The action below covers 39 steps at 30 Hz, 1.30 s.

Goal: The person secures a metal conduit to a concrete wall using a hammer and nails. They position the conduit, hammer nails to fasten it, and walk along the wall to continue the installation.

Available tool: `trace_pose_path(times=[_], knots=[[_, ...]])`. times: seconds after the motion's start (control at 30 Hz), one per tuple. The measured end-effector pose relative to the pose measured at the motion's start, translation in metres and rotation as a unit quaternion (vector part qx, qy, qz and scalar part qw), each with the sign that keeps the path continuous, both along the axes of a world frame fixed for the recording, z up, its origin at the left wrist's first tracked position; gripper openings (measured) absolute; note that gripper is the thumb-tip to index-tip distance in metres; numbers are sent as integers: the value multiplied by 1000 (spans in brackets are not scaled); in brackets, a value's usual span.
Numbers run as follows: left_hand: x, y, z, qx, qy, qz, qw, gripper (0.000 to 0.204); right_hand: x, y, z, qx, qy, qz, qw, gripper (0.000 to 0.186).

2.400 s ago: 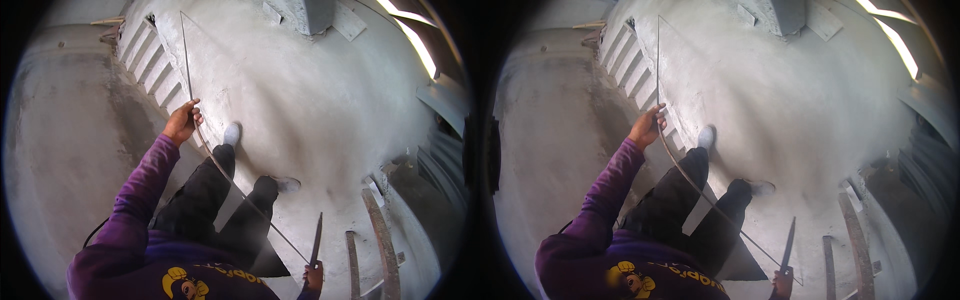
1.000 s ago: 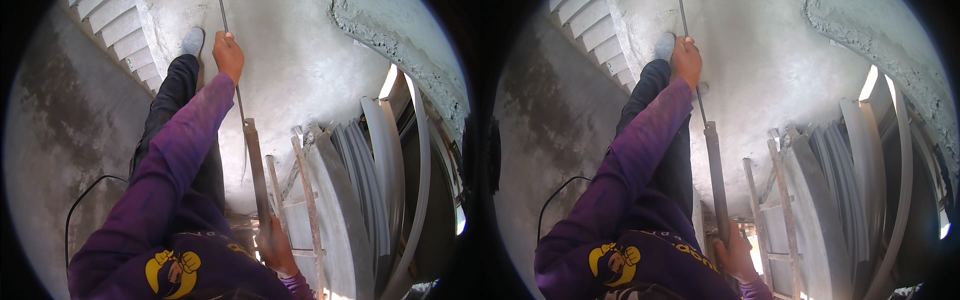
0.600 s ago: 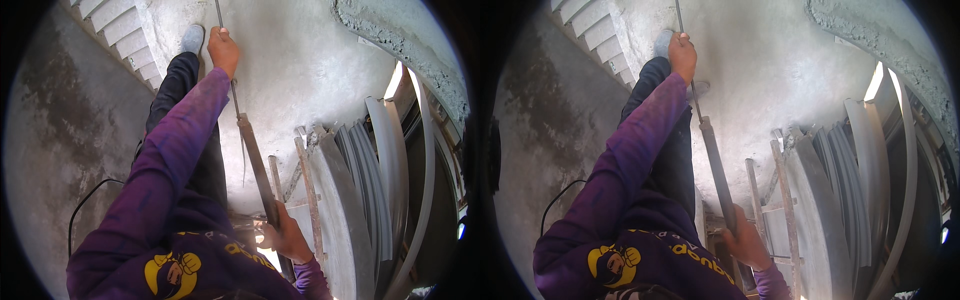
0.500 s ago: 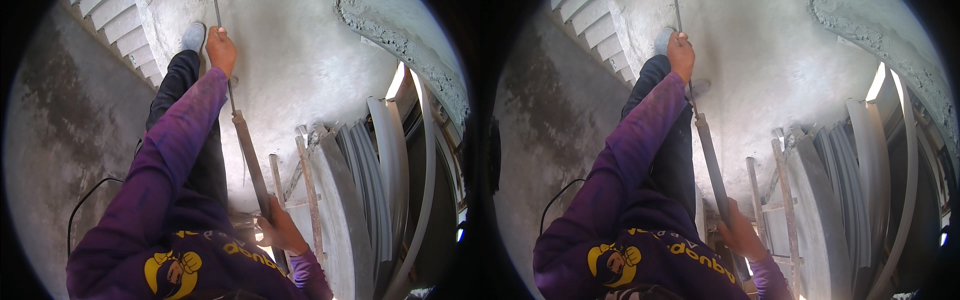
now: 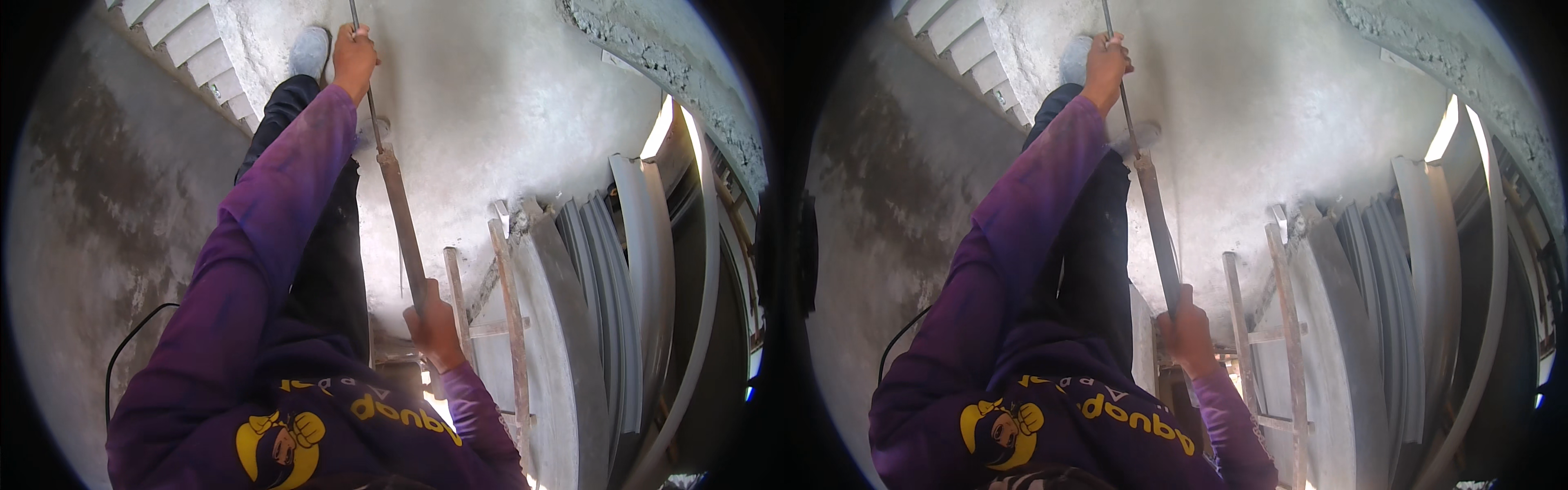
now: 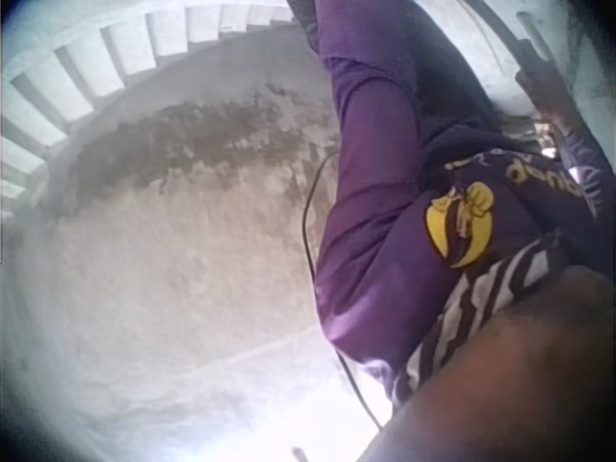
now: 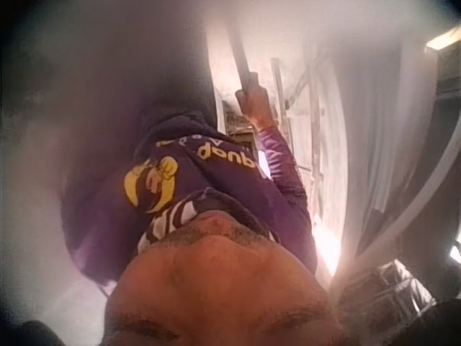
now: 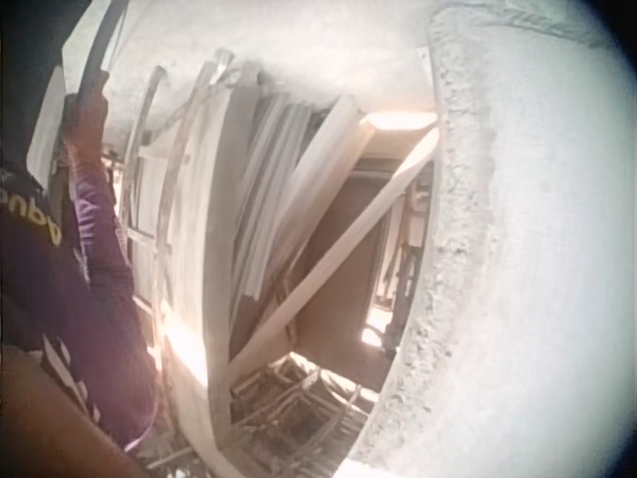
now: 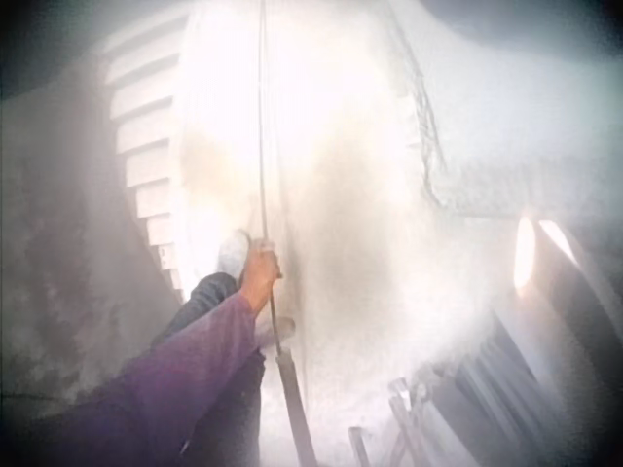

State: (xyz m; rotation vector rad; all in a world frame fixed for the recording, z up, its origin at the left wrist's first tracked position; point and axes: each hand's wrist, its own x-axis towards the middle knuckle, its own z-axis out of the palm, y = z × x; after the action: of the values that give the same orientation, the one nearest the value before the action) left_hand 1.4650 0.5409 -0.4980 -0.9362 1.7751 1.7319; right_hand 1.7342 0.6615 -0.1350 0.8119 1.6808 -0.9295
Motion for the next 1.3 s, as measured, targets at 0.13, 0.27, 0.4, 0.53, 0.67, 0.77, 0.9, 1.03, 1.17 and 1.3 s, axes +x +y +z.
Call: trace_pose_path(times=[0.13,0.27,0.4,0.53,0.67,0.77,0.9,1.03,1.17,1.3], knots=[[10,-21,-7,45,-88,-60,993,34,-4,-11,-49,-18,-14,6,1000,37],[13,-44,-34,42,-121,-117,985,47,4,-30,-93,-1,-36,17,999,39],[14,-46,-69,39,-133,-155,978,55,12,-39,-127,23,-21,9,999,39],[23,-45,-112,29,-117,-159,980,58,12,-43,-159,31,-37,0,999,40],[28,-61,-154,30,-95,-213,972,51,4,-48,-185,31,-61,3,998,40],[30,-70,-164,38,-123,-256,958,41,4,-50,-204,22,-66,-11,997,39],[45,-78,-155,61,-172,-314,932,27,13,-49,-221,21,-58,-16,998,39],[77,-74,-165,-10,-106,-325,940,12,23,-39,-241,27,-53,-15,998,41],[74,-72,-177,-168,-1,-465,869,19,31,-40,-262,29,-33,-8,999,43],[71,-70,-187,-139,-28,-444,885,23,44,-41,-292,42,-25,6,999,43]])
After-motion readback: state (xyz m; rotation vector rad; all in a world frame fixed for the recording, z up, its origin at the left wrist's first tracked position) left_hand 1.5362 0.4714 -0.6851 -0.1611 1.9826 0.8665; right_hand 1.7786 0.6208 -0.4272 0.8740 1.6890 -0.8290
